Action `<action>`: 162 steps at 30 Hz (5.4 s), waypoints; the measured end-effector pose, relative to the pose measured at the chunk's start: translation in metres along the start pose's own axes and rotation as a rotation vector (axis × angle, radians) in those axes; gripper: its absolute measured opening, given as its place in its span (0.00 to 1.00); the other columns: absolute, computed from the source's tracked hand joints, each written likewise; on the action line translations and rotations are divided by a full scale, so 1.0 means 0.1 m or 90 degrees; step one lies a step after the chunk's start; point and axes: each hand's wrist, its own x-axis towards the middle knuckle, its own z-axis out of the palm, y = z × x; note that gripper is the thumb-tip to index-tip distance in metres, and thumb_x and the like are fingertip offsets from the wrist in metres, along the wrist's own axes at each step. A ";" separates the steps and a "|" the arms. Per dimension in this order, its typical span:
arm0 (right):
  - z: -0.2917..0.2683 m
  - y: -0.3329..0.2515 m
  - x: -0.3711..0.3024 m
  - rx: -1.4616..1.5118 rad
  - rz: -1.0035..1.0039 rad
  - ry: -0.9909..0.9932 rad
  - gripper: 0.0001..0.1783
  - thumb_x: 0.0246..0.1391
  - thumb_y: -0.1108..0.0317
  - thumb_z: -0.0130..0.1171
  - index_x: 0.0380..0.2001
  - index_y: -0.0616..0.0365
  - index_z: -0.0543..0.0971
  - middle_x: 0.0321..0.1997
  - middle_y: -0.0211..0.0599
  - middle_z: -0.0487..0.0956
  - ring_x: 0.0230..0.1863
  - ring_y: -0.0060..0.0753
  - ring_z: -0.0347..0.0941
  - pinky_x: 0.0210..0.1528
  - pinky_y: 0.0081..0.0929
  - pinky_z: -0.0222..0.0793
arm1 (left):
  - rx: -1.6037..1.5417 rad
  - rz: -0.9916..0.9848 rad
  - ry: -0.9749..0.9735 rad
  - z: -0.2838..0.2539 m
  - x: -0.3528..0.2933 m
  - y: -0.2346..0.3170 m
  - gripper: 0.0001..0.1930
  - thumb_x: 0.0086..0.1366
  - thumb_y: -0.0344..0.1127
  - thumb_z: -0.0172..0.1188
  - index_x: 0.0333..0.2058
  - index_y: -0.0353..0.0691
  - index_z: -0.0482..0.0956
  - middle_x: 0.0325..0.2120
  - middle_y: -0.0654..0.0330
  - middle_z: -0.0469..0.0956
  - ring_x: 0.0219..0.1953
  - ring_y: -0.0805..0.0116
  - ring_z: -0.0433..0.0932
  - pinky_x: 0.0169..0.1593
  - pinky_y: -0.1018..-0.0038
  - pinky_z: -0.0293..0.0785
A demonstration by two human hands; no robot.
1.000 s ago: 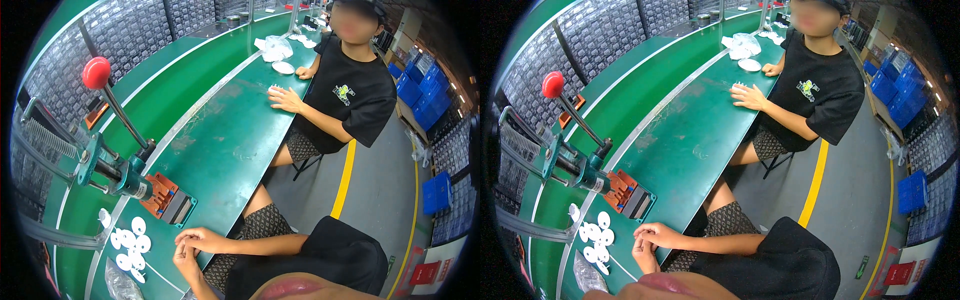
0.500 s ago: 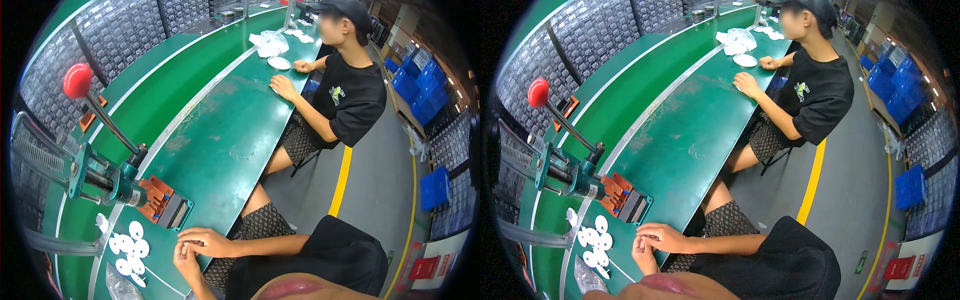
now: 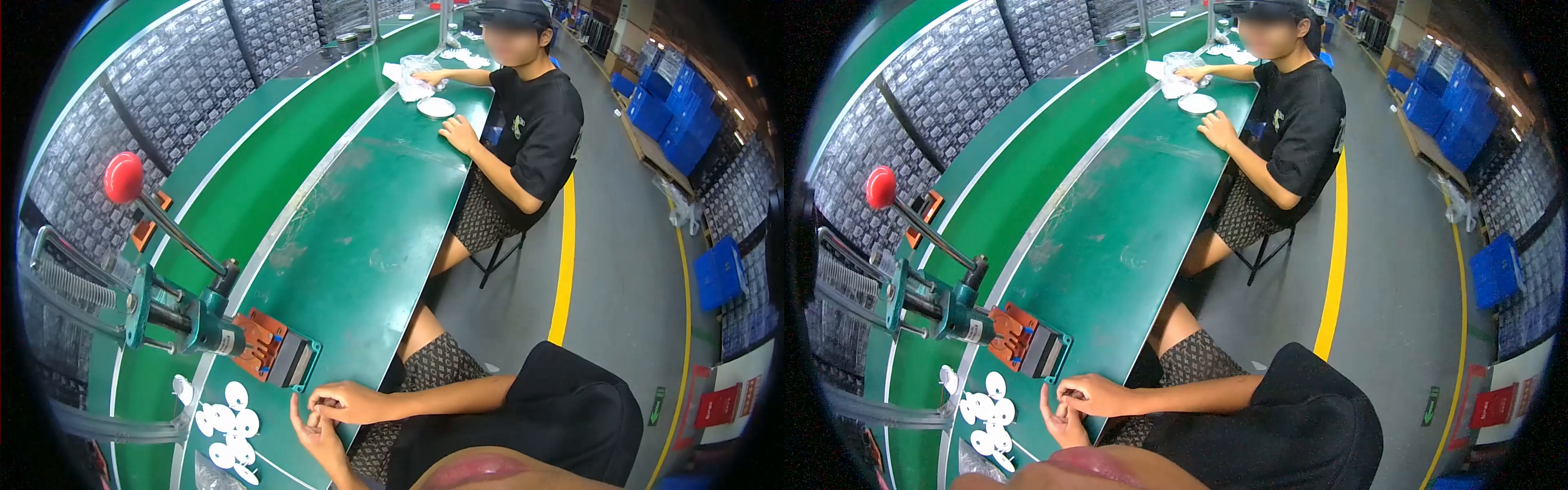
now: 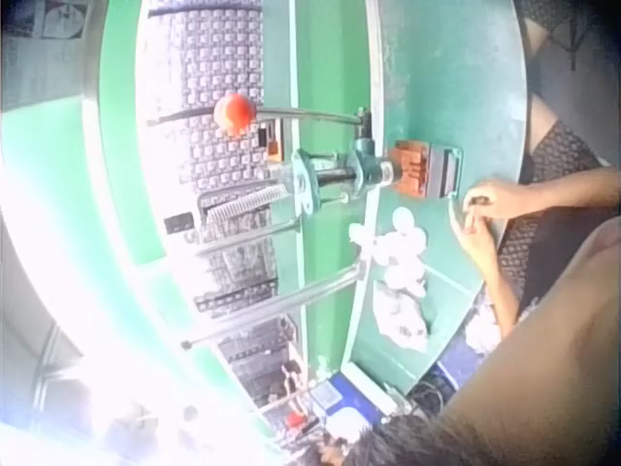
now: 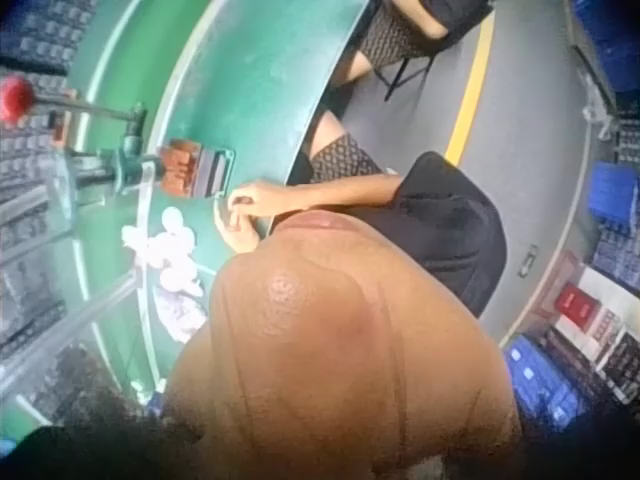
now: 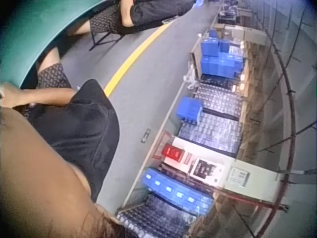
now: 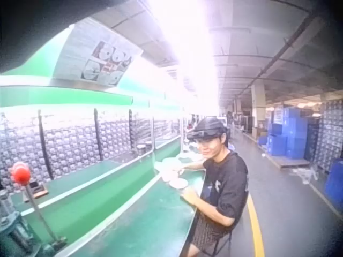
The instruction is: The person picks up a white plastic disc and a metal pin, inserts the pin into the disc, and places the assembly into a press. They pull the press lever down, remove the pressed component, and repeat the process.
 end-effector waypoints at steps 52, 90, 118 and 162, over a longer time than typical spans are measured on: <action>-0.15 -0.09 0.00 0.200 0.137 -0.079 0.10 0.61 0.70 0.56 0.42 0.65 0.76 0.41 0.34 0.78 0.44 0.20 0.73 0.41 0.21 0.74 | -0.062 -0.034 -0.062 -0.09 -0.02 0.07 0.29 0.63 0.22 0.58 0.61 0.28 0.58 0.32 0.53 0.82 0.35 0.68 0.81 0.41 0.73 0.81; -0.53 0.15 0.23 0.904 0.262 -0.043 0.08 0.64 0.66 0.51 0.35 0.59 0.74 0.32 0.31 0.67 0.32 0.27 0.62 0.32 0.23 0.60 | 0.685 0.363 0.034 -0.07 -0.06 0.19 0.12 0.56 0.28 0.66 0.40 0.43 0.83 0.42 0.61 0.78 0.51 0.61 0.75 0.66 0.51 0.54; -0.45 -0.07 0.10 0.496 0.286 0.007 0.15 0.61 0.70 0.56 0.49 0.66 0.74 0.27 0.29 0.73 0.23 0.14 0.59 0.27 0.14 0.55 | 0.550 0.323 0.123 0.17 -0.11 0.04 0.25 0.53 0.26 0.68 0.51 0.37 0.72 0.44 0.55 0.77 0.55 0.53 0.71 0.60 0.63 0.63; -1.01 -0.04 0.27 -0.243 0.079 0.285 0.10 0.58 0.63 0.58 0.34 0.58 0.82 0.30 0.40 0.80 0.26 0.29 0.73 0.28 0.28 0.67 | 0.528 0.388 0.140 0.16 0.10 0.45 0.14 0.49 0.27 0.71 0.37 0.38 0.85 0.45 0.58 0.80 0.52 0.58 0.72 0.56 0.64 0.67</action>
